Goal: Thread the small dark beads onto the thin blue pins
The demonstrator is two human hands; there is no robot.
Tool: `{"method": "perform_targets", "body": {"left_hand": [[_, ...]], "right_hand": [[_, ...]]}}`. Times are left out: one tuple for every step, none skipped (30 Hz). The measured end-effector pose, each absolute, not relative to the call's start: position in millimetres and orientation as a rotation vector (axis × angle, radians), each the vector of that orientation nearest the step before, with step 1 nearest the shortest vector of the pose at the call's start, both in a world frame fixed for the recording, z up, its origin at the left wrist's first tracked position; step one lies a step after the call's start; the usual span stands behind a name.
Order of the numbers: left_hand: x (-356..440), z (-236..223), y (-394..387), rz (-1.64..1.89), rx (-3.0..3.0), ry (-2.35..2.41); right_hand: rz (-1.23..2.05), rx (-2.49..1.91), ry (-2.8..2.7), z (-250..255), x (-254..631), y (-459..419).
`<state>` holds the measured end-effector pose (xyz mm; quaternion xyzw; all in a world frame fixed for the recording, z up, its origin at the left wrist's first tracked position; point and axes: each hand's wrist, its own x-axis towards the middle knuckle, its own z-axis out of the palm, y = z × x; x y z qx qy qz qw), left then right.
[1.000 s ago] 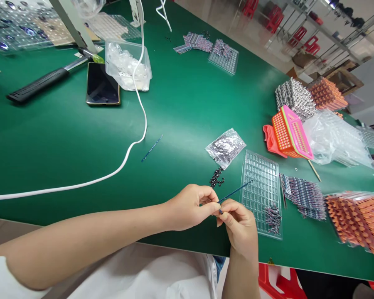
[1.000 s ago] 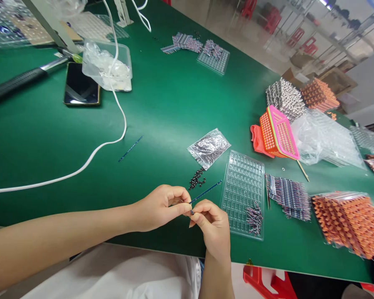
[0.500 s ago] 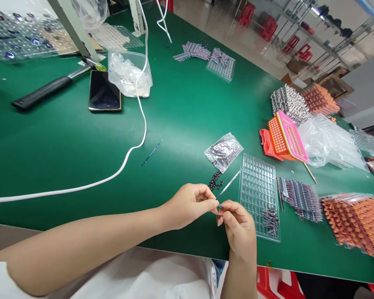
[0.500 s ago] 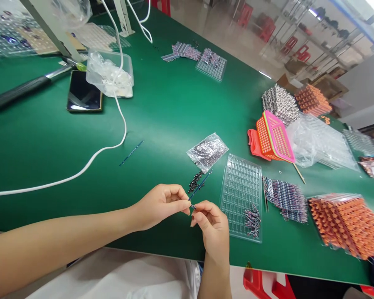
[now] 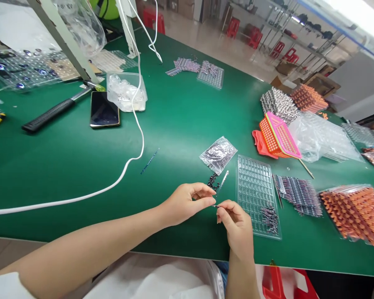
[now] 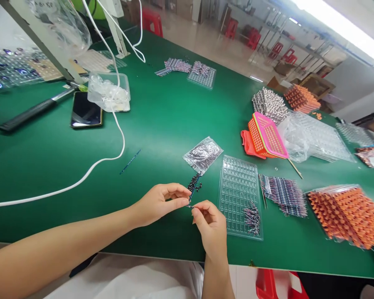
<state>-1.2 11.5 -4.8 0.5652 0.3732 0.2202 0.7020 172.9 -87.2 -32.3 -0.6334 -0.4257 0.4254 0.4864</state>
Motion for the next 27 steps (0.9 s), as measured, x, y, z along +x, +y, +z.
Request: {"method": "perform_targets", "body": {"left_hand": [[-1.6,-5.1,12.1,0.491,1.293,0.836],[-1.9,-5.3,12.4,0.489,1.331,0.84],[-2.1,-5.3,12.6,0.486,1.372,0.839],[-2.4,-5.1,12.6,0.482,1.414,0.835],[-2.5,-4.8,12.5,0.477,1.456,0.831],[-2.7,-4.4,12.3,0.471,1.495,0.828],[-2.8,-3.9,12.0,0.464,1.528,0.824],[-2.8,-3.4,11.6,0.454,1.552,0.818],[-2.9,-3.1,11.3,0.444,1.562,0.806],[-3.0,-2.9,11.1,0.434,1.559,0.788],[-3.2,-2.8,11.1,0.424,1.548,0.768],[-3.4,-2.8,11.3,0.415,1.533,0.747],[-3.6,-3.0,11.6,0.406,1.518,0.727],[-3.9,-3.2,12.2,0.397,1.508,0.71],[-4.1,-3.4,12.8,0.39,1.501,0.695],[-4.3,-3.8,13.4,0.384,1.498,0.682],[-4.4,-4.1,13.9,0.379,1.493,0.669],[-4.4,-4.6,14.1,0.375,1.486,0.656],[-4.2,-5.1,14.0,0.371,1.478,0.642],[-4.0,-5.7,13.7,0.366,1.468,0.626],[-3.7,-6.4,13.1,0.359,1.457,0.612],[-3.4,-7.0,12.6,0.352,1.446,0.601],[-3.3,-7.7,12.2,0.35,1.439,0.597],[-3.4,-8.4,12.3,0.355,1.433,0.606],[-3.7,-9.2,12.9,0.369,1.429,0.628],[-4.2,-10.1,14.2,0.391,1.424,0.664],[-4.8,-11.1,16.1,0.425,1.415,0.713]], "right_hand": [[1.039,-1.548,-1.05,-30.0,171.6,-86.4],[1.043,-1.553,-1.058,-28.0,170.3,-85.6],[1.048,-1.557,-1.059,-26.4,169.2,-84.9],[1.054,-1.559,-1.054,-25.2,168.3,-84.2],[1.062,-1.558,-1.047,-24.7,167.7,-83.8],[1.073,-1.554,-1.04,-24.7,167.5,-83.5],[1.09,-1.545,-1.036,-25.4,167.5,-83.4],[1.114,-1.529,-1.03,-26.7,167.8,-83.5],[1.145,-1.506,-1.022,-28.4,168.4,-83.7],[1.18,-1.477,-1.008,-30.4,169.0,-84.0],[1.216,-1.448,-0.99,-32.5,169.7,-84.4],[1.25,-1.419,-0.968,-34.4,170.5,-84.7],[1.278,-1.395,-0.946,-36.2,171.2,-84.9],[1.299,-1.377,-0.928,-37.5,171.8,-85.0],[1.317,-1.364,-0.916,-38.5,172.3,-84.8],[1.33,-1.351,-0.91,-39.0,172.7,-84.4],[1.339,-1.339,-0.909,-39.1,172.9,-83.8],[1.344,-1.329,-0.913,-38.8,172.8,-83.0],[1.347,-1.321,-0.921,-38.0,172.3,-82.3],[1.351,-1.315,-0.929,-36.7,171.4,-81.7],[1.353,-1.316,-0.938,-34.8,170.0,-81.4],[1.347,-1.326,-0.947,-32.1,168.5,-81.7],[1.331,-1.346,-0.958,-28.9,167.0,-82.7],[1.303,-1.377,-0.971,-25.0,166.0,-84.5],[1.262,-1.416,-0.986,-20.9,166.0,-87.0],[1.205,-1.461,-1.006,-16.9,167.6,-90.3],[1.127,-1.51,-1.03,-13.2,171.4,-94.3]]}}
